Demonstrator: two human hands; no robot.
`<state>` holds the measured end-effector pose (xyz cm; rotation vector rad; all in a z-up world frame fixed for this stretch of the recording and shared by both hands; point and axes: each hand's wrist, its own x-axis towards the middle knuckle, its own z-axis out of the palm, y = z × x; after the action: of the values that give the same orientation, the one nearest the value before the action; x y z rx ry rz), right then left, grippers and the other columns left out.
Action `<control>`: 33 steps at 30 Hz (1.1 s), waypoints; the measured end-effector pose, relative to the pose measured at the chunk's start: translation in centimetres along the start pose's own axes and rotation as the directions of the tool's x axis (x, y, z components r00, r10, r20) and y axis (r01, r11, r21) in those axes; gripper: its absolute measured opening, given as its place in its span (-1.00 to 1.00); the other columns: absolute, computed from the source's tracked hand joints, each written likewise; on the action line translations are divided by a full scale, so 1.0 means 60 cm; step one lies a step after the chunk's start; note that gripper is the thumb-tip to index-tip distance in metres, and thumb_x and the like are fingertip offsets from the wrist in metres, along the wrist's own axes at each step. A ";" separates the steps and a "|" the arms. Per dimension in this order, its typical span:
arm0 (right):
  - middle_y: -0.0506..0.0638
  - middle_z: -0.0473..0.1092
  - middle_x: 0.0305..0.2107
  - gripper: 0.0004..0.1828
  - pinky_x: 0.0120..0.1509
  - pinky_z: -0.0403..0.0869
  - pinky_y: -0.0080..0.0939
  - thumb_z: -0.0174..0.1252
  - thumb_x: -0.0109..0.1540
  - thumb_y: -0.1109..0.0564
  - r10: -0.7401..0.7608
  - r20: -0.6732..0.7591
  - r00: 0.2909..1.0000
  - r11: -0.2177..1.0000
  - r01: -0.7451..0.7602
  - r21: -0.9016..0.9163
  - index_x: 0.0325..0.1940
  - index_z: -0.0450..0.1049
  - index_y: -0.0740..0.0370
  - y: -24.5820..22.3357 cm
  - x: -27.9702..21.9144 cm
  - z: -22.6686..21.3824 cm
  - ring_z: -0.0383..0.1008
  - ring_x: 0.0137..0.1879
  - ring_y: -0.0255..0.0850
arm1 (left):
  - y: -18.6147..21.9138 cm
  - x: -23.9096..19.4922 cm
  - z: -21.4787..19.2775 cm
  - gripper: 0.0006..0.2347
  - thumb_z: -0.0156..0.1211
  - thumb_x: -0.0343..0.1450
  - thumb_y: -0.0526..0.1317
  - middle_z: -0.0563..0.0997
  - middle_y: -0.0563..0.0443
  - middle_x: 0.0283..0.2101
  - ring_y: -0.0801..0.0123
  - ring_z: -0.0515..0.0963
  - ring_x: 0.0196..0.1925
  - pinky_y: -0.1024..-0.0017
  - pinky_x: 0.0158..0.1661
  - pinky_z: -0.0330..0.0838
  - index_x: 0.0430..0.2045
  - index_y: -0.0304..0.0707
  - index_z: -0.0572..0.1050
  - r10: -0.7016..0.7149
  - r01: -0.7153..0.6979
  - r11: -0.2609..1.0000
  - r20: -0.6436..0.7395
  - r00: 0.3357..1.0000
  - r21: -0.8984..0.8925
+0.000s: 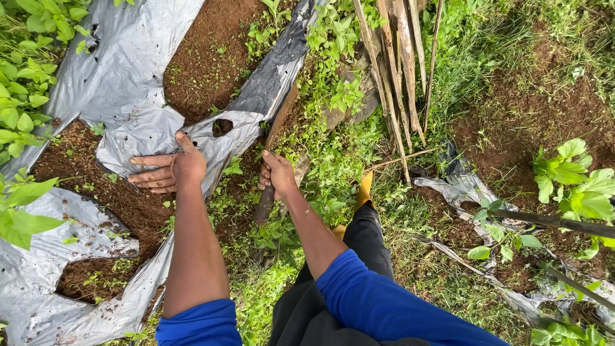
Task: The person pulls weeds from an agricultural bed by hand and using a hand tool, clearing the soil area around plants.
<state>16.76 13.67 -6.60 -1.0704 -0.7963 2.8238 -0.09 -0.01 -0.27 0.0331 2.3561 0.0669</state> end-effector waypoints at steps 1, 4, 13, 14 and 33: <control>-0.08 0.17 -0.75 -0.57 -0.55 0.33 -0.20 0.06 0.49 -0.03 0.006 -0.005 1.000 1.000 -0.006 0.002 -0.45 0.24 0.07 -0.005 0.018 0.002 0.23 -0.70 -0.27 | -0.011 0.009 0.014 -0.51 -0.43 0.60 -0.30 0.57 -0.52 -0.11 -0.16 0.62 -0.22 0.21 -0.38 0.53 0.49 -0.40 -0.25 -0.004 0.004 1.000 0.007 1.000 0.002; -0.07 0.18 -0.76 -0.57 -0.57 0.37 -0.15 0.15 0.43 -0.08 -0.076 -0.077 0.994 0.993 0.069 -0.098 -0.43 0.26 0.12 0.002 0.043 0.001 0.25 -0.71 -0.25 | -0.047 0.027 0.047 -0.51 -0.49 0.62 -0.22 0.58 -0.50 -0.17 -0.15 0.61 -0.27 0.20 -0.41 0.50 0.48 -0.33 -0.35 -0.016 0.014 0.996 -0.024 1.000 -0.086; -0.06 0.23 -0.68 -0.41 -0.50 0.45 -0.12 0.11 0.47 -0.10 0.071 -0.243 0.967 0.981 -0.112 -0.161 0.20 0.23 0.55 0.082 -0.015 -0.037 0.33 -0.63 -0.24 | 0.014 0.011 0.007 -0.09 -0.83 0.47 0.44 0.50 -0.21 -0.61 0.07 0.42 -0.62 0.16 -0.58 0.26 -0.40 -0.34 0.57 -0.230 0.152 0.828 -0.079 0.970 -0.540; -0.05 0.22 -0.67 -0.38 -0.49 0.42 -0.13 0.09 0.47 -0.09 0.087 -0.247 0.965 0.976 -0.132 -0.173 0.27 0.18 0.59 0.067 -0.028 -0.024 0.31 -0.63 -0.26 | 0.036 -0.006 0.010 -0.32 -0.53 0.54 0.46 -0.01 -0.34 -0.03 -0.04 -0.04 -0.01 0.10 -0.01 -0.15 0.07 -0.26 0.04 -0.470 0.320 0.805 -0.208 0.858 -0.500; -0.02 0.25 -0.74 -0.63 -0.52 0.46 -0.17 0.10 0.47 -0.05 -0.011 -0.075 0.997 0.988 -0.001 -0.157 -0.28 0.38 0.27 0.173 -0.034 0.001 0.33 -0.68 -0.26 | -0.027 0.037 0.021 -0.13 -0.84 0.52 0.32 0.62 -0.39 -0.30 -0.11 0.60 -0.33 0.04 -0.38 0.44 0.11 -0.50 0.42 -0.183 0.120 0.898 -0.112 0.977 -0.423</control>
<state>19.95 4.22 -10.16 -1.1851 -1.0269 2.7355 -0.74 -1.50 -2.82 -0.3760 2.4363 0.5078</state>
